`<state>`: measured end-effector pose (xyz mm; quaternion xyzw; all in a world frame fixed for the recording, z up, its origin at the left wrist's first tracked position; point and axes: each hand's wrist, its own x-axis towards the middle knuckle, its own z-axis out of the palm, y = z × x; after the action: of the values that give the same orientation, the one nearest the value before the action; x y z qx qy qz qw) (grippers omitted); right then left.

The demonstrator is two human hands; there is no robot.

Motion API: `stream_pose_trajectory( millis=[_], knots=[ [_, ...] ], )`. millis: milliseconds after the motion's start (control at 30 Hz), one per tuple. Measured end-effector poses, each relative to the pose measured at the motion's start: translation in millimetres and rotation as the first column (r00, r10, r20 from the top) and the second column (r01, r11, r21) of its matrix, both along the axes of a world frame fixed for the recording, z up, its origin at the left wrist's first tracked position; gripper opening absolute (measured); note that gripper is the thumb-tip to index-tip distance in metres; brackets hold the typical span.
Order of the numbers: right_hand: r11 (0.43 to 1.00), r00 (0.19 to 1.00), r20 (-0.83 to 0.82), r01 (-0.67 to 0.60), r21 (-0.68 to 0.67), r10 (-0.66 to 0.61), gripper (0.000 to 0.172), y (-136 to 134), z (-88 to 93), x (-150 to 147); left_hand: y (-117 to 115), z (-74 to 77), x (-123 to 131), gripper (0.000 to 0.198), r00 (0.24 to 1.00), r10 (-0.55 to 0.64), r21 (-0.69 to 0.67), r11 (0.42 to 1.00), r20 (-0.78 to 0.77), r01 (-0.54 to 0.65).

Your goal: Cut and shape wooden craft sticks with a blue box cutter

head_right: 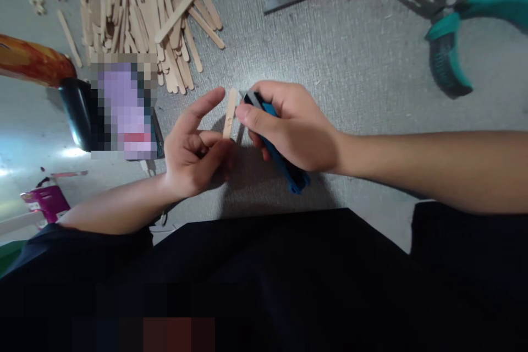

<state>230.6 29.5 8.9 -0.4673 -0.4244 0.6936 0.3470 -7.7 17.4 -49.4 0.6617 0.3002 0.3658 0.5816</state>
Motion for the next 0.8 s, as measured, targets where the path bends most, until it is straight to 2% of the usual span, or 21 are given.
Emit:
stream_pose_trajectory(
  millis=[67,133,233,300,333,400,533,700,800],
  knots=[
    [0.996,0.997,0.007,0.081,0.047,-0.081,0.030,1,-1.9,1,2,1.8,-1,0.061,0.999,-0.038,0.092,0.995,-0.025,0.040],
    [0.991,0.996,0.044,0.073,0.112,-0.079,0.029,3,-3.5,2,3,3.8,1,0.051,0.998,0.025,0.240,0.971,-0.060,-0.010],
    [0.968,0.991,0.130,0.010,0.250,-0.044,0.029,3,-2.2,7,6,4.4,7,0.038,0.959,0.284,0.437,0.862,0.002,-0.256],
    [0.947,0.983,0.177,-0.015,0.321,-0.045,0.025,1,0.9,8,8,3.9,11,0.032,0.908,0.415,0.450,0.800,0.061,-0.396],
    [0.942,0.978,0.203,-0.025,0.335,-0.046,0.023,0,2.6,8,9,3.6,12,0.030,0.891,0.448,0.430,0.793,0.070,-0.433],
    [0.947,0.968,0.244,-0.023,0.320,-0.058,0.020,-1,5.1,7,11,3.2,13,0.029,0.883,0.466,0.374,0.811,0.053,-0.451],
    [0.972,0.965,0.254,-0.002,0.236,-0.060,0.020,-1,4.4,2,10,-1.7,11,0.031,0.899,0.438,0.314,0.855,-0.010,-0.413],
    [0.981,0.973,0.229,-0.032,0.192,-0.013,0.018,1,1.4,1,11,-17.1,7,0.058,0.922,0.385,0.240,0.899,-0.040,-0.365],
    [0.980,0.979,0.199,-0.072,0.185,0.034,0.014,3,2.1,3,12,-19.4,6,0.072,0.948,0.318,0.152,0.938,-0.022,-0.311]
  ],
)
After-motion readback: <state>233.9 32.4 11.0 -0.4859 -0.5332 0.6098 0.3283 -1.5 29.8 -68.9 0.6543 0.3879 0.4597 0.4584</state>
